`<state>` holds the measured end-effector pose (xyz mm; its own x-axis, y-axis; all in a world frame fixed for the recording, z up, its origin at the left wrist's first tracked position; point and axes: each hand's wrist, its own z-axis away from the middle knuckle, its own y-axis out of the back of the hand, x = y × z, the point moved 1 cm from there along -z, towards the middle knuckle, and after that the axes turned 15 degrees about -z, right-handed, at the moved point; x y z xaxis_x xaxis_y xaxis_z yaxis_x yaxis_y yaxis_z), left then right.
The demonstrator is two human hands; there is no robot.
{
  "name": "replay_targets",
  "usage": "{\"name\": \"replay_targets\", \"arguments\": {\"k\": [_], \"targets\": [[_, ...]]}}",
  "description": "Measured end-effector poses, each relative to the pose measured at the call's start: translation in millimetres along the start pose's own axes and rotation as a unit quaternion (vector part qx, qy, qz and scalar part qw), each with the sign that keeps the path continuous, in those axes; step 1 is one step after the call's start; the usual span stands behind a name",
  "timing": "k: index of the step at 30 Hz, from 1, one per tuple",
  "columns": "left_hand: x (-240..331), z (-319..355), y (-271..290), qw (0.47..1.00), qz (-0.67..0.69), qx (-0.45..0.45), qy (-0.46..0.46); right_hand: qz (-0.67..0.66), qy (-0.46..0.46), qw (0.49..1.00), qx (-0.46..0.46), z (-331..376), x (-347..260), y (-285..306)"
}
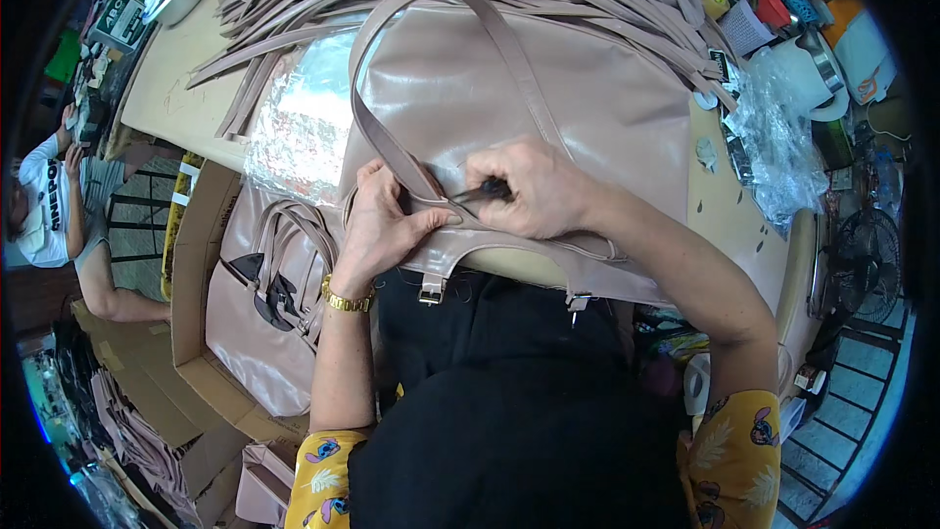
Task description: The person uses a small black tool to trim excess material from the handles of a beige handbag. They then wipe the bag with a cloth, attach a brand tag to the handle, and adjust the bag's position on the table.
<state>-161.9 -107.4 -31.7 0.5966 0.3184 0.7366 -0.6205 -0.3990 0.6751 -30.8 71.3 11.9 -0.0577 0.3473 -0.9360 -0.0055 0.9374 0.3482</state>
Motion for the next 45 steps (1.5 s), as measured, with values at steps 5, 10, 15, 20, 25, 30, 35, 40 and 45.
{"name": "replay_targets", "arguments": {"k": [5, 10, 15, 20, 25, 30, 35, 40, 45], "targets": [[3, 0, 2, 1.000, -0.030, 0.003, -0.009, -0.055, -0.025, 0.998, 0.016, 0, 8, 0], [7, -3, 4, 0.999, -0.022, 0.004, -0.034, 0.122, 0.063, 0.990, 0.006, 0, -1, -13], [10, -3, 6, 0.999, -0.034, 0.003, -0.031, 0.238, 0.168, 0.956, 0.035, 7, -6, -25], [5, -3, 3, 1.000, -0.004, 0.006, -0.018, -0.046, -0.020, 0.999, -0.001, -3, 2, -12], [4, -4, 2, 1.000, -0.002, -0.006, -0.010, -0.306, -0.068, 0.944, -0.099, 3, 11, -4], [-1, 0, 2, 0.999, -0.032, -0.020, 0.014, -0.265, -0.127, 0.913, -0.282, 36, -46, 25], [-1, 0, 0, 0.999, -0.045, -0.005, 0.001, -0.224, -0.125, 0.946, -0.199, 62, -58, 32], [15, -2, 6, 0.992, -0.092, -0.006, -0.091, -0.092, -0.092, 0.990, -0.050, 55, -38, 30], [14, -2, -1, 0.978, -0.183, 0.019, -0.098, 0.045, -0.027, 0.998, 0.037, 32, -19, 8]]}}
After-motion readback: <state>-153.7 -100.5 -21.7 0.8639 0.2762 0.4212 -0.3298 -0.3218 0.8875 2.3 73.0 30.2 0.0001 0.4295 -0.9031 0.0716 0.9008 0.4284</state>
